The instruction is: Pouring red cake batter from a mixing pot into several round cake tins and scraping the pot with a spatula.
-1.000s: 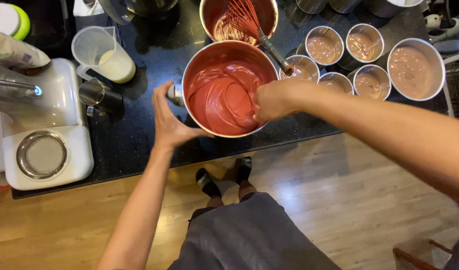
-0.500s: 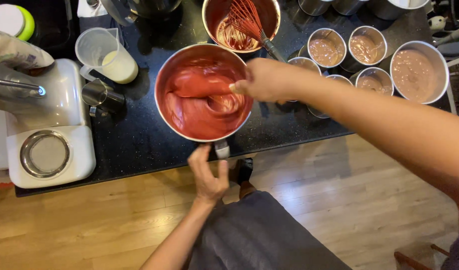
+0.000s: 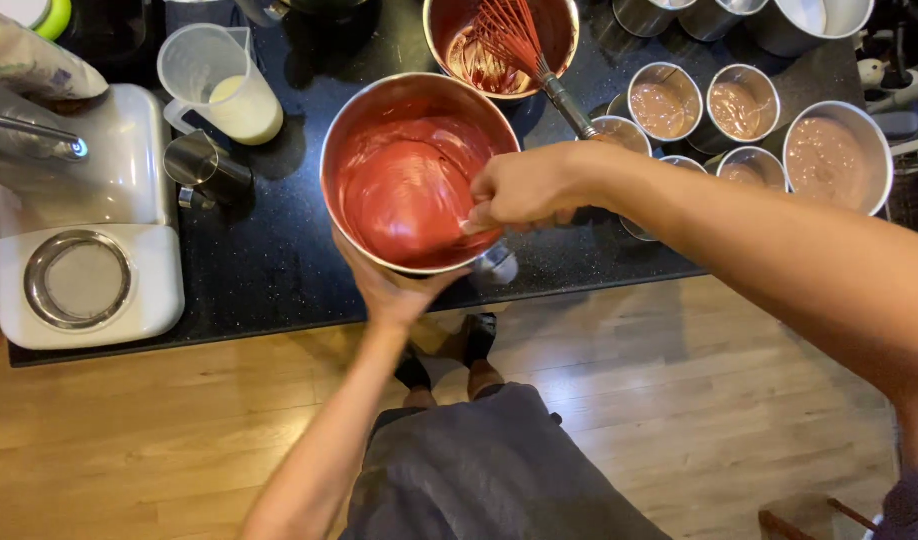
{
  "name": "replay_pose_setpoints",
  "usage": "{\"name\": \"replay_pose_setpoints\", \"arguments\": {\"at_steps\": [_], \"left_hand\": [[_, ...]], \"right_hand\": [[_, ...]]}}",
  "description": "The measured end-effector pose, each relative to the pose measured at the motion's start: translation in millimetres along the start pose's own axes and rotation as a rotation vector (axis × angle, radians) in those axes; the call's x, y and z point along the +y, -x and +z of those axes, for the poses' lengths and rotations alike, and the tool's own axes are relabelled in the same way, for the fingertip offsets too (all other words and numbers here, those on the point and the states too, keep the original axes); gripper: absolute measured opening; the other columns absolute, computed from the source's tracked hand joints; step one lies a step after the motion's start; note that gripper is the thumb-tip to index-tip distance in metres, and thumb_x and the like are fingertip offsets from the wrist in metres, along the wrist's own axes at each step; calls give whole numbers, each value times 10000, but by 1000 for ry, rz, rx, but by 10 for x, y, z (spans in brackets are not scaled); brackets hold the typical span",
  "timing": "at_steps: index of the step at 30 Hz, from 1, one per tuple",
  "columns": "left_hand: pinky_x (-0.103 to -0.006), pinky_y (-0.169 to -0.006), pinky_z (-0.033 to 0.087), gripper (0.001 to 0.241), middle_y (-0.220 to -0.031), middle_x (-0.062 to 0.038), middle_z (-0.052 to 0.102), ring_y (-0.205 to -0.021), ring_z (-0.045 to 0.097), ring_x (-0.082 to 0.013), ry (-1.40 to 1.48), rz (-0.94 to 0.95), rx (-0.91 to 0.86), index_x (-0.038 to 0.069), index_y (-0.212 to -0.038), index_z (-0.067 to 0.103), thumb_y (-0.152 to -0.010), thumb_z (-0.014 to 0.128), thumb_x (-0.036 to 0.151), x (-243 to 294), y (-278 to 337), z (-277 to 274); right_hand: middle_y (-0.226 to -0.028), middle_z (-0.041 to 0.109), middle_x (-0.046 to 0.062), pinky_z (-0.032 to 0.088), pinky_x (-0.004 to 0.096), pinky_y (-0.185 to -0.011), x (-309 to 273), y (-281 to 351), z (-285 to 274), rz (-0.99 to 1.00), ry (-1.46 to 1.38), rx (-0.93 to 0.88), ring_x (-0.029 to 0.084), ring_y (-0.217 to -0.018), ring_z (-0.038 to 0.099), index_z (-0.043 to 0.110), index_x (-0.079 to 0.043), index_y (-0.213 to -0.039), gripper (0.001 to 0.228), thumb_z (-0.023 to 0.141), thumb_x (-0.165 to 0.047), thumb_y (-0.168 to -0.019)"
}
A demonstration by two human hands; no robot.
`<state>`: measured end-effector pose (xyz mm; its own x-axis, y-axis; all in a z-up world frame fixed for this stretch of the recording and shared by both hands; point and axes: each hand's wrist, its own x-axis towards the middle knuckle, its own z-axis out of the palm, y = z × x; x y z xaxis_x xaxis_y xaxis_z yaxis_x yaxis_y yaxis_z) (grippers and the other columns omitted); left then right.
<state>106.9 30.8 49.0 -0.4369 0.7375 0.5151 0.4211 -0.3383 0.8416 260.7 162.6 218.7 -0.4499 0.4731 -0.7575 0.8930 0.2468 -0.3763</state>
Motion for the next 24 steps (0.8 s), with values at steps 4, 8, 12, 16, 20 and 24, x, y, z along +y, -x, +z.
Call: {"name": "replay_pose_setpoints", "arguments": {"at_steps": [4, 8, 12, 16, 20, 24], "left_hand": [[-539, -1293, 242, 1461, -1623, -311, 179, -1539, 236, -444, -252, 82, 171, -32, -1598, 49, -608, 999, 470, 118, 466, 264], [-577, -1297, 173, 1268, -1626, -321, 203, -1537, 227, -455, -332, 49, 13, -75, -1579, 83, -739, 932, 350, 115, 783, 134], [-448, -1231, 322, 1098, -1610, -183, 353, -1404, 413, -333, -207, 27, -7, 10, -1608, 234, -826, 922, 357, -641, 680, -61], [-519, -1315, 276, 1330, -1619, -231, 315, -1526, 363, -415, -130, 11, -39, -14, -1595, 199, -649, 987, 489, -308, -291, -299], [-556, -1275, 173, 1534, -1607, -222, 344, -1509, 348, -399, -177, 114, -293, 16, -1584, 171, -412, 987, 575, -192, -412, -173], [-588, -1307, 109, 1572, -1657, -278, 232, -1563, 263, -426, -225, 91, -91, -4, -1619, 40, -512, 971, 612, -128, 267, 221]], "right_hand": [[-594, 409, -45, 166, 273, -364, 251, -8, -9, 56, -404, -70, 63, -411, 282, 634, -114, -977, 316, 617, -428, -940], [-678, 514, 2, 248, 302, -405, 641, -304, 24, -29, -445, 169, 109, -486, 382, 687, -111, -1076, 318, 629, -418, -1011], [-888, 733, 193, 535, 458, -642, 257, -193, 153, -80, 406, 731, 340, -784, 711, 661, -28, -1091, 318, 627, -332, -1006], [-980, 749, 222, 592, 497, -679, 185, -525, 352, -52, 724, 667, 386, -858, 755, 671, -23, -1108, 239, 576, -205, -987], [-882, 688, 152, 510, 423, -595, 101, -357, 181, 1, 592, 313, 298, -756, 677, 690, -66, -972, 230, 635, -273, -889], [-633, 509, 13, 322, 330, -409, 140, 41, 153, 120, -47, 19, 142, -470, 433, 652, -111, -931, 323, 594, -428, -925]]}}
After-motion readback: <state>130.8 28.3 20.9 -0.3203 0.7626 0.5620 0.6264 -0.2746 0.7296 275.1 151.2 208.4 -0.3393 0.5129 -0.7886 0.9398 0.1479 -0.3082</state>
